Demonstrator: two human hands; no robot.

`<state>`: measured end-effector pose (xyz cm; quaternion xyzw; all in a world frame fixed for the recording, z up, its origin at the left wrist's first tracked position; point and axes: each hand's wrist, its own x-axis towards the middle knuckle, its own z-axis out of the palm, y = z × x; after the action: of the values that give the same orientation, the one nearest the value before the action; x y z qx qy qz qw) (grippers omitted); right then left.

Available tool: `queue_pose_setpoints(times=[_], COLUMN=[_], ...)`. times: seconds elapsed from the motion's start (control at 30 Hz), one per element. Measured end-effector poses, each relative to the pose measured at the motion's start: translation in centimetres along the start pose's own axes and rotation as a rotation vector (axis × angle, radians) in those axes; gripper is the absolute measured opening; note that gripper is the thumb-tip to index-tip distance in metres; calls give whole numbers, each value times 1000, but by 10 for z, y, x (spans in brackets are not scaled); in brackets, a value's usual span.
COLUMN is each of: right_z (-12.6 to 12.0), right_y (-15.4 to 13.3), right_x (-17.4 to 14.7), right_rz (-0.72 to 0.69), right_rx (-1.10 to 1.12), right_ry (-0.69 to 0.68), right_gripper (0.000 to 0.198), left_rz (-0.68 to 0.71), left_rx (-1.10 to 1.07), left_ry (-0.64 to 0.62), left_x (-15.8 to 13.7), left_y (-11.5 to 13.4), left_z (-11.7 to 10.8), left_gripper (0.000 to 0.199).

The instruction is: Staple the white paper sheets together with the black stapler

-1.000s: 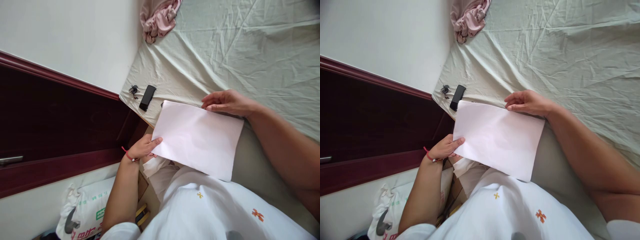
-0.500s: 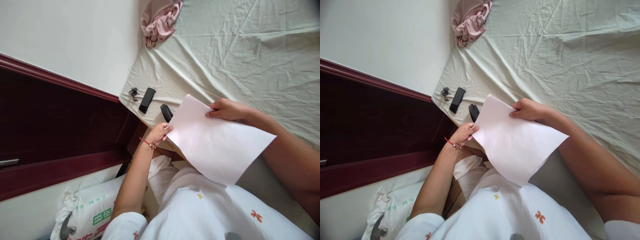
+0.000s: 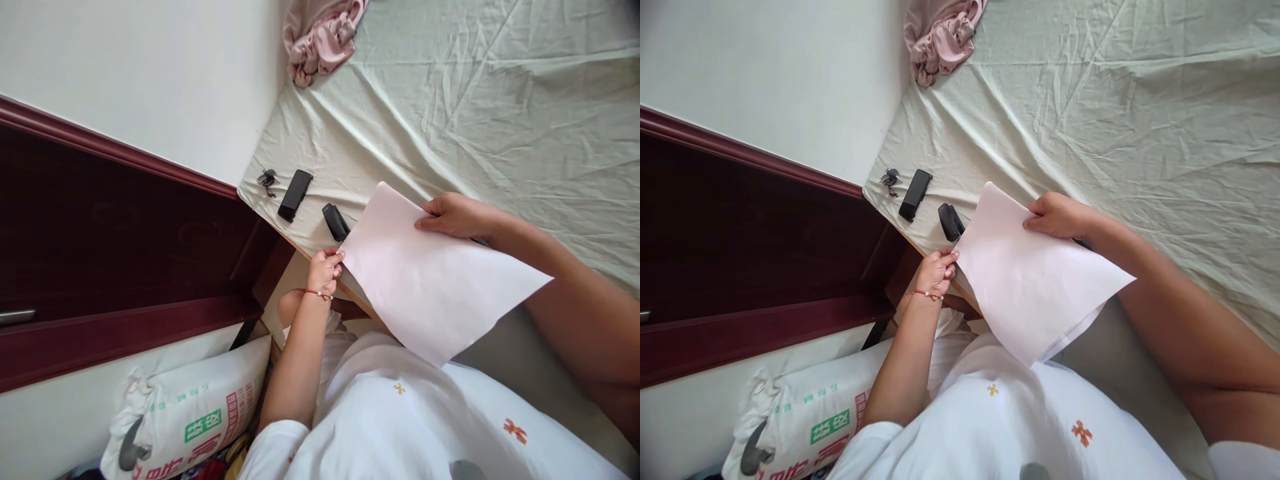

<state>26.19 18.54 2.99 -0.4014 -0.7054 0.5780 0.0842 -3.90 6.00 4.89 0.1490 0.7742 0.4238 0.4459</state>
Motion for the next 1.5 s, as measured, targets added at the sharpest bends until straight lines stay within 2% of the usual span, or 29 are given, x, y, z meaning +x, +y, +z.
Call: queue_pose_setpoints(times=[0.27, 0.5, 0.57, 0.67, 0.73, 0.8, 0.87, 1.0, 1.23, 1.5], right_z=[-3, -5, -6, -6, -7, -7, -7, -6, -6, -7], right_y=[2, 2, 0, -2, -3, -5, -7, -12, -20, -18], right_x=[1, 2, 1, 1, 0, 0, -1, -2, -6, -6], right_rz=[65, 158, 173, 184, 208, 223, 222, 237, 298, 303], right_rx=[45, 78, 62, 27, 6, -10, -24, -39, -67, -51], right_ry=[36, 112, 115, 111, 112, 116, 122, 120, 121, 118], right_gripper=[30, 25, 27, 28, 26, 24, 22, 20, 14, 15], left_rz=[78, 205, 379, 778, 965, 1058, 1089, 1126, 1161, 1209], left_rx=[0, 5, 92, 352, 499, 574, 588, 582, 762, 720], left_ry=[133, 162, 205, 274, 243, 177, 152, 222, 296, 296], left_x=[9, 12, 12, 12, 14, 17, 22, 31, 37, 45], left_y=[2, -9, -15, -23, -24, -24, -22, -21, -24, -23], left_z=[21, 25, 18, 5, -3, -8, -9, -8, -5, -1], left_gripper=[47, 35, 34, 39, 38, 32, 28, 25, 28, 25])
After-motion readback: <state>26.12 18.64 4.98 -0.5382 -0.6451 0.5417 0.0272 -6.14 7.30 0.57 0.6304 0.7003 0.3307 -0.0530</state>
